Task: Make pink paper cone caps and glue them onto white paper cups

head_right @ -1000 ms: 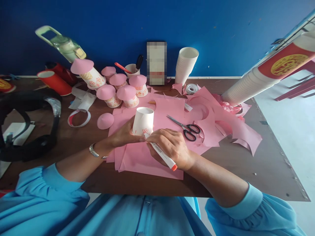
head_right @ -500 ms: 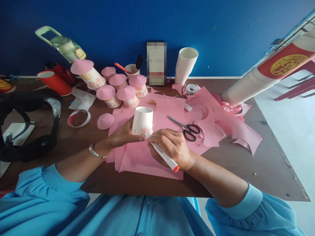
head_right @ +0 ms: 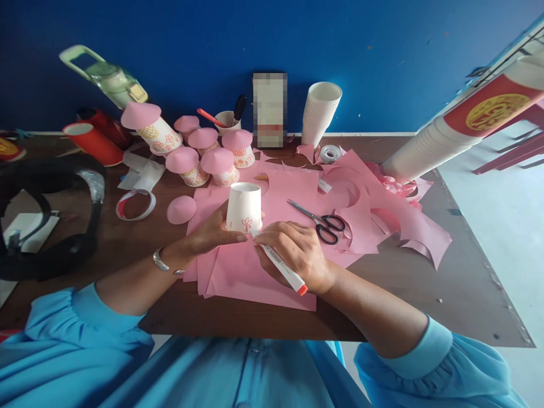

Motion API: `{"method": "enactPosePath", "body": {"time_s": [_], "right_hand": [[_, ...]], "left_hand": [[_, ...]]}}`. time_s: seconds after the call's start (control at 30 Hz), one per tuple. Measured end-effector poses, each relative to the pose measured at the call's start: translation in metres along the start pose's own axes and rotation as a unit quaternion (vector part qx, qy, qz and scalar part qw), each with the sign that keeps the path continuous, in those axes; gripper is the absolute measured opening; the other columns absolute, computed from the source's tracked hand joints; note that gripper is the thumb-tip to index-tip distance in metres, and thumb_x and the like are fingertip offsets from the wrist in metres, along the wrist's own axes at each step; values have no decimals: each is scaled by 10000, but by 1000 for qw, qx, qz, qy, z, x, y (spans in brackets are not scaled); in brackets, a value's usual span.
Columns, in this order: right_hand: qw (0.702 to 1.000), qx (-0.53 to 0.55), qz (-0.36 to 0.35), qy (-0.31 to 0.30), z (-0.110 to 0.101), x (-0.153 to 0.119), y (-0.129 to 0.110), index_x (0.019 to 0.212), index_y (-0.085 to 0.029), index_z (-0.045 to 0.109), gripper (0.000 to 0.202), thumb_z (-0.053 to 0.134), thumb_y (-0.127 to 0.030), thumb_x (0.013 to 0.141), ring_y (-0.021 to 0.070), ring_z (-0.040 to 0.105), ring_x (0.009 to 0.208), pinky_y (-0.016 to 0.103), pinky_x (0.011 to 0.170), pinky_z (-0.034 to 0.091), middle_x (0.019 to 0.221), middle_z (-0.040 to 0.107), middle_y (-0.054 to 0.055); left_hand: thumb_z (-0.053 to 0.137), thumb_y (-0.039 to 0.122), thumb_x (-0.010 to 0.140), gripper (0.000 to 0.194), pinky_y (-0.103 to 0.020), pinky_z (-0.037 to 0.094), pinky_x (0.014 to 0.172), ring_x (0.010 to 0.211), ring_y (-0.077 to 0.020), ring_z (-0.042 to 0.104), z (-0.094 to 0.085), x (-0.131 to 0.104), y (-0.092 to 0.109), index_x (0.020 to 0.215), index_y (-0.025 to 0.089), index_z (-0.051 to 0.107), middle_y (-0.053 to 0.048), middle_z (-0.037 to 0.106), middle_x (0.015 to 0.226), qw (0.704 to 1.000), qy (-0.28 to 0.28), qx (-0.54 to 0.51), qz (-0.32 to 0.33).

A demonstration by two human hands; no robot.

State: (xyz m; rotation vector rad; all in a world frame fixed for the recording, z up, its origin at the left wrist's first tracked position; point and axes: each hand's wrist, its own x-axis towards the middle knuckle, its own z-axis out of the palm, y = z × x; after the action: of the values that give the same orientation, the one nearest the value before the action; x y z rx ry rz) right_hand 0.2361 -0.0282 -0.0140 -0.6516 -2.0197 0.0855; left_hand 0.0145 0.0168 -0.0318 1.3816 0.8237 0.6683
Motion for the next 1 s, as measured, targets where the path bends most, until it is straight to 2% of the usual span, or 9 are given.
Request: {"method": "enactPosePath", "body": {"time_s": [0.43, 0.7, 1.0], "right_hand": [[1000, -15, -1, -6, -1, 1, 0, 1032, -191, 611, 206, 657, -48, 891, 164, 730, 677, 286, 602, 631, 785, 728, 30], [1000, -20, 3, -15, -1, 1, 0, 1028, -198, 604, 196, 640, -53, 902, 161, 723, 671, 281, 599, 621, 789, 724, 26], [1000, -7, 1, 2, -1, 0, 1, 1051, -185, 620, 246, 659, -30, 865, 173, 724, 685, 285, 621, 612, 798, 727, 33]], "left_hand": [[894, 488, 724, 665, -386, 504, 876, 1046, -254, 611, 0, 2, -2, 1217, 191, 561, -112, 647, 1222, 1000, -5, -5, 7], [897, 473, 730, 709, -398, 500, 900, 1091, -277, 616, -1, 0, -4, 1272, 194, 537, -116, 658, 1202, 1000, -1, -9, 6], [897, 482, 722, 655, -379, 508, 861, 1013, -244, 613, 0, 2, -3, 1216, 200, 573, -80, 661, 1110, 1000, -7, -9, 12]]}}
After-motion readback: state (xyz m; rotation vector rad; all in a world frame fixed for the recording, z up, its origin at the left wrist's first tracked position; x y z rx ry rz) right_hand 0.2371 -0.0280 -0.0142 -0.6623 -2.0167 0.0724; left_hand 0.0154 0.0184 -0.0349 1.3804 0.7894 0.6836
